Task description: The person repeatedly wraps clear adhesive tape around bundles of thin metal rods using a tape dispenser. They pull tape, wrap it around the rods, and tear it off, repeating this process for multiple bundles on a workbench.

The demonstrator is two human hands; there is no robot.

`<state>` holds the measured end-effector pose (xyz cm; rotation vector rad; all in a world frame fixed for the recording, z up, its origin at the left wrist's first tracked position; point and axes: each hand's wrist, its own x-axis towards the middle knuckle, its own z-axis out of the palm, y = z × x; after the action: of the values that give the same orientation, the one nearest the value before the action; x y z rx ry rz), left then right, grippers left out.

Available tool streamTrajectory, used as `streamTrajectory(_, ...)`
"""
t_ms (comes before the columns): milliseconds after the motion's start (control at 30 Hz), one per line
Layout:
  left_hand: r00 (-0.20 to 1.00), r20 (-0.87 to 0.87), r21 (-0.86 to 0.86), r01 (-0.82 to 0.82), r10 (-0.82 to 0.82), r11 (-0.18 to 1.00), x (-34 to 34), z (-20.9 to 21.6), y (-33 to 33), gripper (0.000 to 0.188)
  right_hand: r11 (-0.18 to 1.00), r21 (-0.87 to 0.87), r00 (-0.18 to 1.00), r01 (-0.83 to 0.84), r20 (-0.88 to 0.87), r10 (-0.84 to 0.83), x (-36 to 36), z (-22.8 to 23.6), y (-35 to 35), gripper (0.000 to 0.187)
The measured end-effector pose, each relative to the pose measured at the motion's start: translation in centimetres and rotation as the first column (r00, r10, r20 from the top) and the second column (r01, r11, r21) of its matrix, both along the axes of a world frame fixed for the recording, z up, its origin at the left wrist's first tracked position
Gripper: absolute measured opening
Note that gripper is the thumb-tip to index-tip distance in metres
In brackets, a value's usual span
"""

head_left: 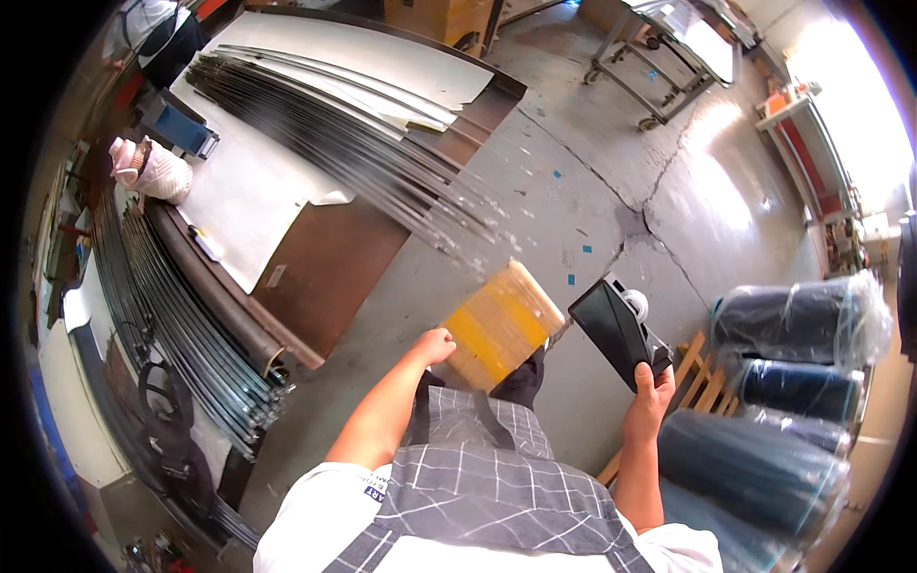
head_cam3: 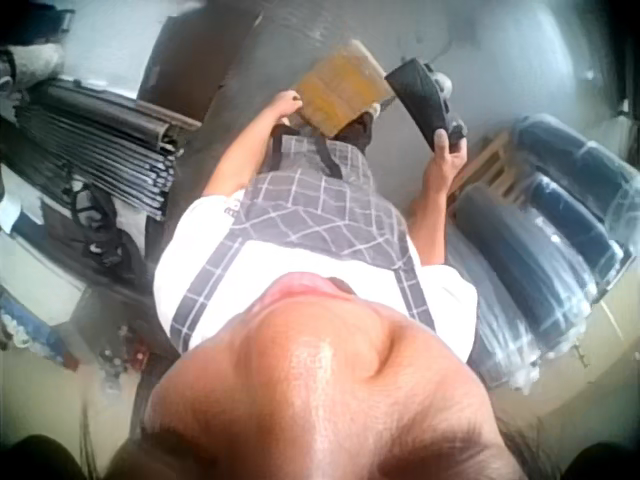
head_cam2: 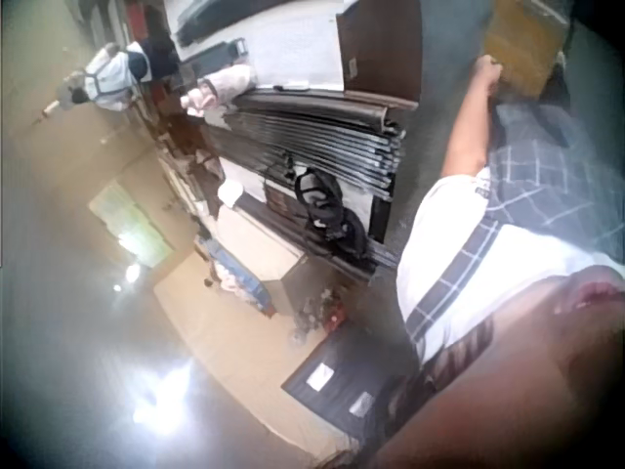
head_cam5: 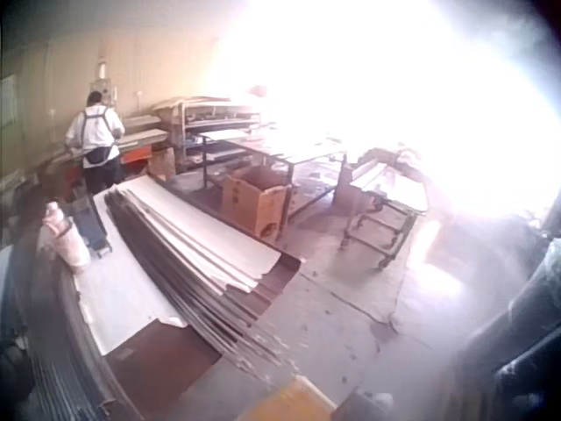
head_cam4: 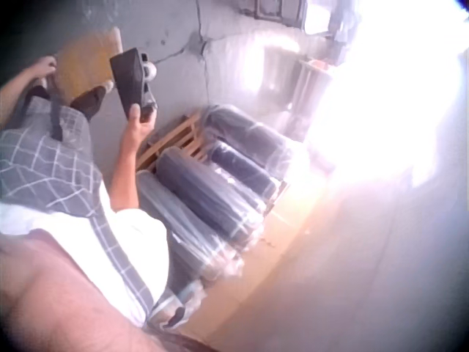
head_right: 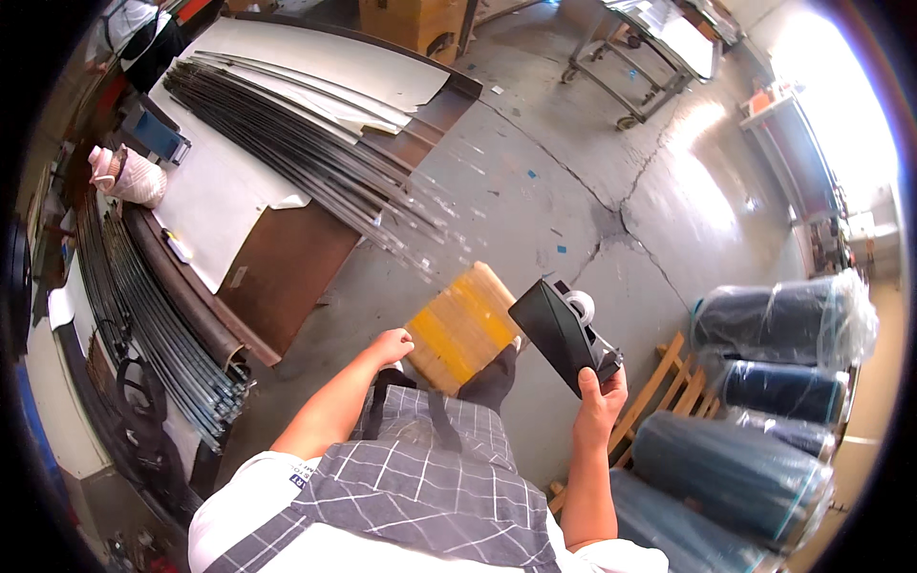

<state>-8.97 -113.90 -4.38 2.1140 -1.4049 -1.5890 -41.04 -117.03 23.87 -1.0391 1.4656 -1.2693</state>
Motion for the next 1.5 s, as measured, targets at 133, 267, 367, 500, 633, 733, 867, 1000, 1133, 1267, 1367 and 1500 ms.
streamTrajectory(133,0.989,0.138,0.114,-0.076,0.06,0.991,-1.2,-4.2,-4.1,0.044,0.993,-0.038,0.993,-0.108,0.045,0.11,0.3,-1.9,-10.8,0.047)
streamTrajectory(267,0.964,0.233,0.034,-0.141,0.129,0.989,-2.5,-11.4,-6.0,0.06,0.958,-0.032,0.958,-0.285,0.03,0.286,2.9,-3.2,-19.9,0.046)
streamTrajectory(367,0.984,0.178,0.085,0.008,-0.024,0.996,-3.1,-12.7,-10.3,0.067,0.975,-0.075,0.974,-0.21,0.075,0.215,3.9,-6.0,-22.2,0.055)
streamTrajectory(500,0.999,0.041,0.068,0.022,-0.025,0.997,-4.2,-15.4,-11.4,0.072,0.987,-0.008,0.977,-0.162,0.138,0.161,5.5,-8.6,-22.7,0.056)
streamTrajectory(633,0.993,-0.122,0.049,0.003,0.003,0.999,-4.1,-17.4,-8.8,0.078,0.986,0.018,0.977,-0.165,0.141,0.161,7.1,-9.3,-23.2,0.057)
streamTrajectory(733,0.949,-0.317,0.023,0.006,0.002,1.0,-3.7,-17.7,-5.4,0.082,0.986,-0.073,0.981,-0.15,0.114,0.158,9.9,-8.0,-24.4,0.058)
streamTrajectory(867,0.971,-0.212,0.122,-0.087,0.112,0.989,-2.9,-19.2,3.2,0.087,0.96,-0.212,0.978,-0.183,0.06,0.2,13.5,-7.3,-28.2,0.053)
streamTrajectory(1000,0.984,-0.165,0.404,0.003,0.069,0.915,-0.2,-19.5,5.4,0.091,0.905,-0.298,0.928,-0.305,-0.306,0.212,19.9,-6.6,-33.2,0.034)
streamTrajectory(1133,0.998,0.025,0.269,0.051,-0.06,0.962,2.1,-13.6,0.1,0.077,0.884,-0.355,0.911,-0.305,-0.379,0.162,24.3,-7.3,-35.8,0.035)
streamTrajectory(1267,0.978,-0.007,0.019,-0.209,0.209,0.978,3.9,-13.5,-0.6,0.067,0.834,-0.453,0.737,-0.315,-0.67,-0.085,25.0,-8.4,-35.7,0.045)
streamTrajectory(1367,0.927,-0.098,-0.158,-0.372,0.361,0.915,5.4,-13.1,-0.4,0.063,0.793,-0.5,0.699,-0.348,-0.702,-0.137,25.5,-7.5,-33.9,0.049)
streamTrajectory(1500,0.825,-0.285,-0.272,-0.558,0.488,0.784,5.3,-11.9,-0.7,0.057,0.725,-0.48,0.639,-0.495,-0.766,-0.071,24.4,-6.0,-30.4,0.049)
